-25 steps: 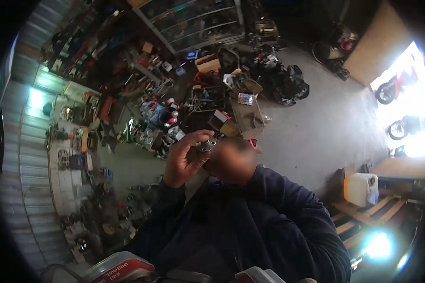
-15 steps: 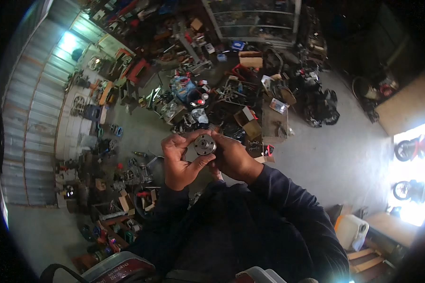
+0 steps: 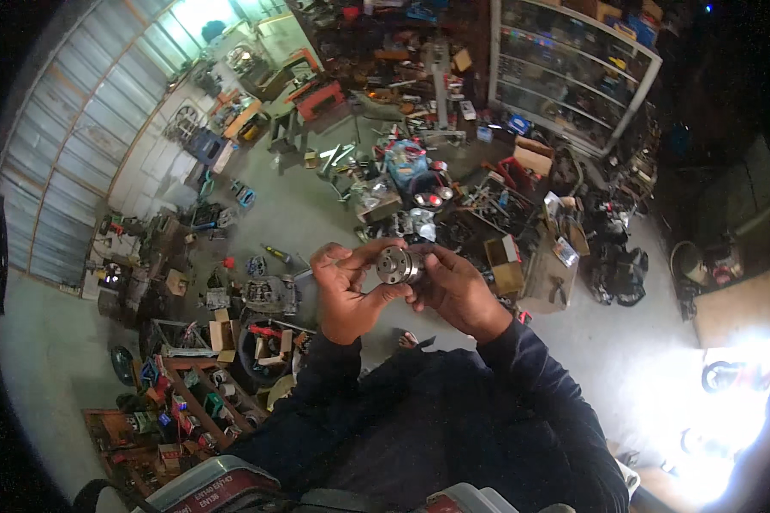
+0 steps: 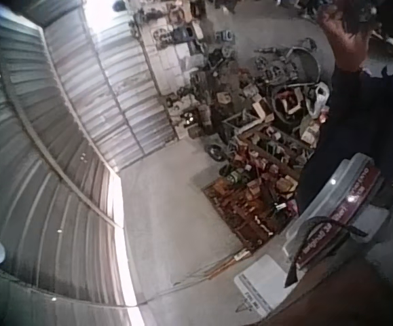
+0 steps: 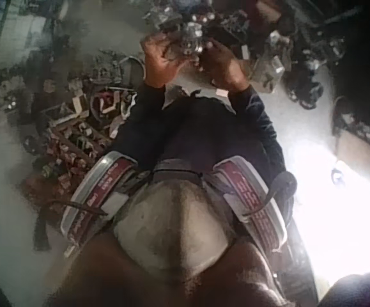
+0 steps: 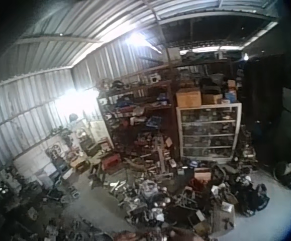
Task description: The person unboxes a camshaft, removes it from its bubble wrap, and uses a hydraulic press to install a gear onto it while sitting on the floor of a garage.
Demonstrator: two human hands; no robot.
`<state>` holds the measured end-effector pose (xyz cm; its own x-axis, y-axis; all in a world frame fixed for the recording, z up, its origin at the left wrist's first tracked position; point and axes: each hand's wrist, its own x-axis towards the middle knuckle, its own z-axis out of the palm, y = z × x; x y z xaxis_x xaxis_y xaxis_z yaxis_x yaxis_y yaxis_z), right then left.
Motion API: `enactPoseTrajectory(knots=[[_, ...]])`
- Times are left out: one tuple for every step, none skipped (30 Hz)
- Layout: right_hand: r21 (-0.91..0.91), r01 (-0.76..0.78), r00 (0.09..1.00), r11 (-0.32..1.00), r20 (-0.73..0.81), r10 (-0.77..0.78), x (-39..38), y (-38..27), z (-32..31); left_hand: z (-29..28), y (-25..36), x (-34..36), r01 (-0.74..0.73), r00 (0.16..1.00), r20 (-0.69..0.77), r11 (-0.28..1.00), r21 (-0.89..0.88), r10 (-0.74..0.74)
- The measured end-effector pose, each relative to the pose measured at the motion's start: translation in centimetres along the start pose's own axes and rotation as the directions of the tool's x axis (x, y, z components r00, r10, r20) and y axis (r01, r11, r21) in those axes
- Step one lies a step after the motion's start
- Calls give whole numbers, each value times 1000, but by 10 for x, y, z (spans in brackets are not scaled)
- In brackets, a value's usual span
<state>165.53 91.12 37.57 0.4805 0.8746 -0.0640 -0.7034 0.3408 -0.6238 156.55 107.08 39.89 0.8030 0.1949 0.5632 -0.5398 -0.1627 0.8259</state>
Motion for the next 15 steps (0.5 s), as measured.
enactPoseTrajectory(knots=[[-7,-8,1000,1000,8,8,12,7,8,-18,-2,-2,-5,1000,-11,1000,4,5],[-72,-7,1000,997,-28,5,24,14,17,-37,-5,-4,10,1000,-30,1000,-11,-10],[-137,-9,998,991,-63,0,37,21,25,-55,-6,-5,24,998,-49,999,-25,-25],[-118,-39,997,992,-68,31,50,28,32,-72,-6,-7,26,997,-68,999,-21,-27],[-123,-57,997,991,-61,49,61,34,43,-88,-6,-10,31,995,-92,998,-45,-35],[-178,-40,998,983,-55,30,70,38,57,-104,-5,-13,35,992,-117,997,-68,-42],[-240,-24,999,970,-49,13,79,41,66,-116,-7,-16,31,989,-143,997,-69,-41],[-253,-45,999,967,-42,35,89,46,71,-128,-8,-19,37,982,-180,993,-111,-57],[-351,-45,999,935,-29,37,98,50,73,-138,-9,-22,40,973,-217,988,-152,-73],[-447,-41,999,894,-12,40,107,52,76,-147,-11,-24,32,967,-246,988,-148,-68],[-453,-57,998,890,0,64,116,55,80,-156,-14,-27,25,960,-273,991,-134,-61],[-512,-60,998,857,-7,65,123,57,85,-164,-16,-30,18,953,-298,993,-120,-53],[-560,-56,998,826,-10,61,130,60,89,-172,-11,-32,22,947,-317,994,-105,-54],[-595,-58,997,802,4,76,138,61,93,-179,-5,-33,76,930,-343,981,-176,-134],[-593,-66,995,803,16,93,145,63,98,-186,0,-34,125,907,-364,960,-250,-213]])
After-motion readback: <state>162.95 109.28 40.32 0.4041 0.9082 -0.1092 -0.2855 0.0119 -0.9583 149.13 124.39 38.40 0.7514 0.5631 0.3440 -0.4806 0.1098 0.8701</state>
